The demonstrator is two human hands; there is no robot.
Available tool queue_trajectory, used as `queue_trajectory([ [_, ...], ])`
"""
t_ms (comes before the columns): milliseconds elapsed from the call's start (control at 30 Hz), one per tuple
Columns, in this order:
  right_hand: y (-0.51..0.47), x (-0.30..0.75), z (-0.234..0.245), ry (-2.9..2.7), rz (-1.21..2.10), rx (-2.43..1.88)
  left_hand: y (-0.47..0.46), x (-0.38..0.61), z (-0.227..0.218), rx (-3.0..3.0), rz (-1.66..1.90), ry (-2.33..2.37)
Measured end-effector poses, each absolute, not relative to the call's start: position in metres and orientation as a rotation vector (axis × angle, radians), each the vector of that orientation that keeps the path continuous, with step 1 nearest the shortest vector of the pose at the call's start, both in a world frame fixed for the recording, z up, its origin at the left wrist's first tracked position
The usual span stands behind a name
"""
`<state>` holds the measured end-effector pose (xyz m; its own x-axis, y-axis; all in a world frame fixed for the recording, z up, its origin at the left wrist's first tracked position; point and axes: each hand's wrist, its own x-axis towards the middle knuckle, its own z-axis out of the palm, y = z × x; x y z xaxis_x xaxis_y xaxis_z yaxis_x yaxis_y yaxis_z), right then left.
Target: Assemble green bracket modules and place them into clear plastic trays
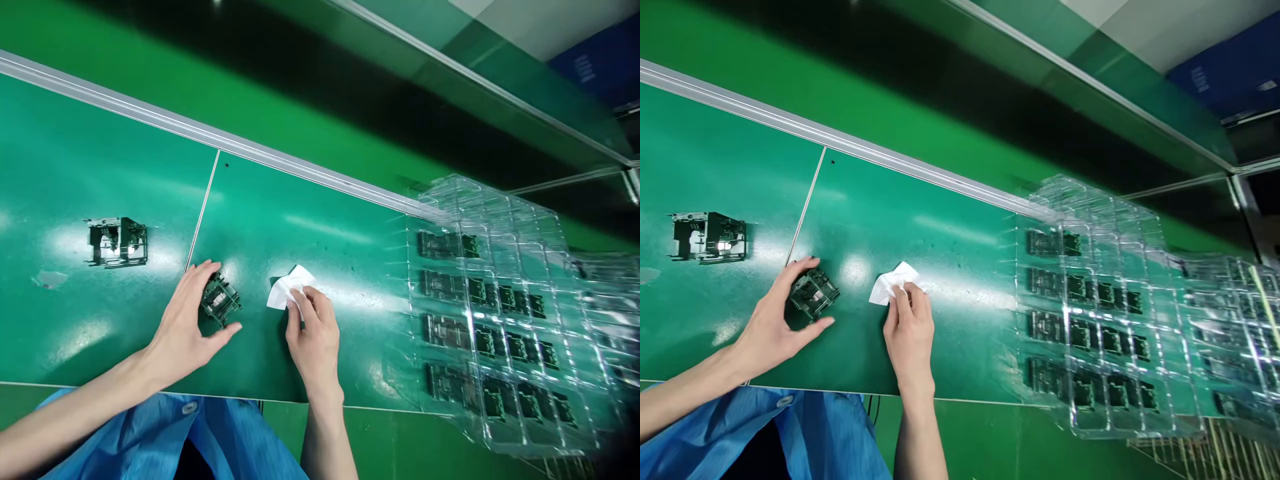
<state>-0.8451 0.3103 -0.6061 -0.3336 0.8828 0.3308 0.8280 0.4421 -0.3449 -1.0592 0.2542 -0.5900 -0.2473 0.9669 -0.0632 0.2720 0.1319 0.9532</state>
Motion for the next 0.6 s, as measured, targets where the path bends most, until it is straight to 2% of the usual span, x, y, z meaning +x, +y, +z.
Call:
queue_trajectory([
  [333,0.280,-0.861,-0.587,-1.867,0.169,-1.403,0.261,-1.079,-0.594,1.505,1.544,1.385],
  [600,0.237,-0.892,-0.566,-1.924,0.236,-1.140,0.263,-1.082,-0.588,1.183,1.686,1.582],
])
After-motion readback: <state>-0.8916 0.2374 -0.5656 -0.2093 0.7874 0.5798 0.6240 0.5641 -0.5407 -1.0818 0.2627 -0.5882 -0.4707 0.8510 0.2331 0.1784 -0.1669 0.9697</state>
